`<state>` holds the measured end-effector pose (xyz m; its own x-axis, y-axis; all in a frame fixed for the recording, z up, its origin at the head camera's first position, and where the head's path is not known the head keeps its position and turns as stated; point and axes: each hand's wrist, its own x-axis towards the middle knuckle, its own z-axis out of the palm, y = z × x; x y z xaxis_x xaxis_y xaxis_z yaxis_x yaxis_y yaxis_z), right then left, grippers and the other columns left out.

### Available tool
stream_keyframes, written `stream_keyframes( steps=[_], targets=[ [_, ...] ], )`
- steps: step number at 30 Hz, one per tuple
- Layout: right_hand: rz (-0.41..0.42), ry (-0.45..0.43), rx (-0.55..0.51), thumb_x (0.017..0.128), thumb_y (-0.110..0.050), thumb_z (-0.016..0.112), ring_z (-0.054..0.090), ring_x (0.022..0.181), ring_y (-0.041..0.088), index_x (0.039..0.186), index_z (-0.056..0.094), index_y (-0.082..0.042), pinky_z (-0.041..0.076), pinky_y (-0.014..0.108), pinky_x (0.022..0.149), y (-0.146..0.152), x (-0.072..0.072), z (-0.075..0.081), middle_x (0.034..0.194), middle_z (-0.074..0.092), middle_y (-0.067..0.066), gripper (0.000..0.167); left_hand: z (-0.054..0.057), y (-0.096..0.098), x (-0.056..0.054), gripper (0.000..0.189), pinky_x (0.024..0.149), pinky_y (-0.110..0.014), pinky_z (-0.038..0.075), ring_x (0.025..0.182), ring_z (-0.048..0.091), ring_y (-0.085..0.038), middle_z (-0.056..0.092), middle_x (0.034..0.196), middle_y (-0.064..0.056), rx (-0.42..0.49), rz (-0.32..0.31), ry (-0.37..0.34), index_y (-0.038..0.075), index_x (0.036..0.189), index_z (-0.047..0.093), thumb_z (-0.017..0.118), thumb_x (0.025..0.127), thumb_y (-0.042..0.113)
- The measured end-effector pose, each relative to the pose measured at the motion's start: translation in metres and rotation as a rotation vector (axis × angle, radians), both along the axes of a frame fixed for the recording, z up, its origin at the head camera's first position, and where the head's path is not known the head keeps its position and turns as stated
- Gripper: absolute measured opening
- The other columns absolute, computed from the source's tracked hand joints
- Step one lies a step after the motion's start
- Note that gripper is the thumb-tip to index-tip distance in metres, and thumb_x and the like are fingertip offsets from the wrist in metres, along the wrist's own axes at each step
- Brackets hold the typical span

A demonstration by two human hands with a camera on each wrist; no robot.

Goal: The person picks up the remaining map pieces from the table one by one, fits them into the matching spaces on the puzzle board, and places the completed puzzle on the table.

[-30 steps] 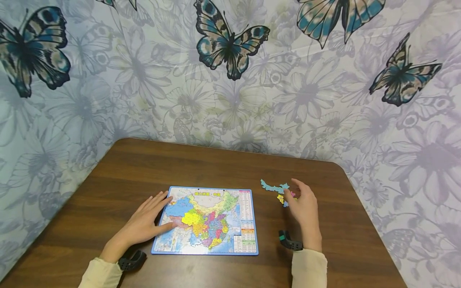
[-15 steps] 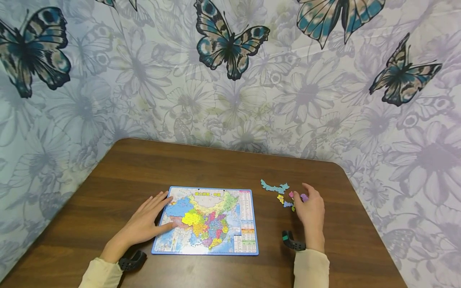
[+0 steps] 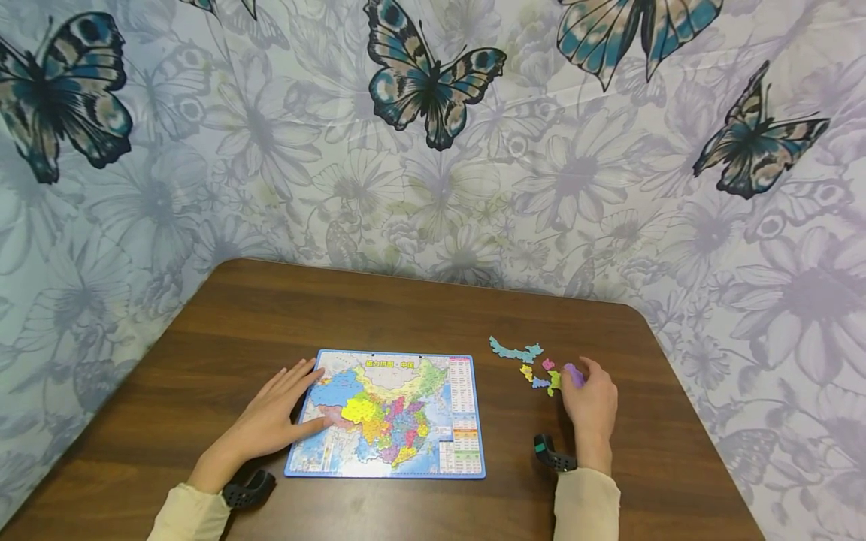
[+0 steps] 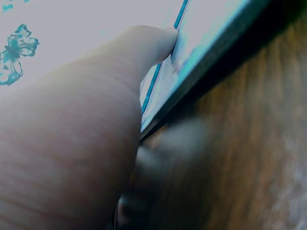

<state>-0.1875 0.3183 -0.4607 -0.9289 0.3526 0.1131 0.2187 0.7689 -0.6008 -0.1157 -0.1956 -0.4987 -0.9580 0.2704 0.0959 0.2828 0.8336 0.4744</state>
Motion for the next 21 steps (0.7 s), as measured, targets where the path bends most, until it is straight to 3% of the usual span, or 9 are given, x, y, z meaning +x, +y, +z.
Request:
stream_keyframes(
  steps=[11,21],
  targets=[
    [-0.033,-0.041,0.020,0.096,-0.022,0.061,0.054,0.121,0.057,0.137,0.057,0.006,0.045,0.065,0.100,0.006,0.001,-0.013,0.134,0.060,0.035,0.050,-0.001,0.000,0.000,0.093,0.127,-0.058,0.016,0.156,0.025,-0.037,0.030,0.168,-0.015,0.006,-0.004,-0.002,0.008,0.158,0.043,0.071,0.088,0.063],
    [-0.050,0.007,0.045,0.095,-0.018,0.063,0.053,0.117,0.059,0.132,0.061,0.007,0.044,0.065,0.099,0.004,0.003,-0.016,0.130,0.062,0.036,0.045,0.000,0.000,-0.001,0.093,0.127,-0.058,0.016,0.156,0.025,-0.036,0.030,0.168,-0.015,0.010,-0.006,-0.006,0.008,0.158,0.042,0.071,0.088,0.062]
  ],
)
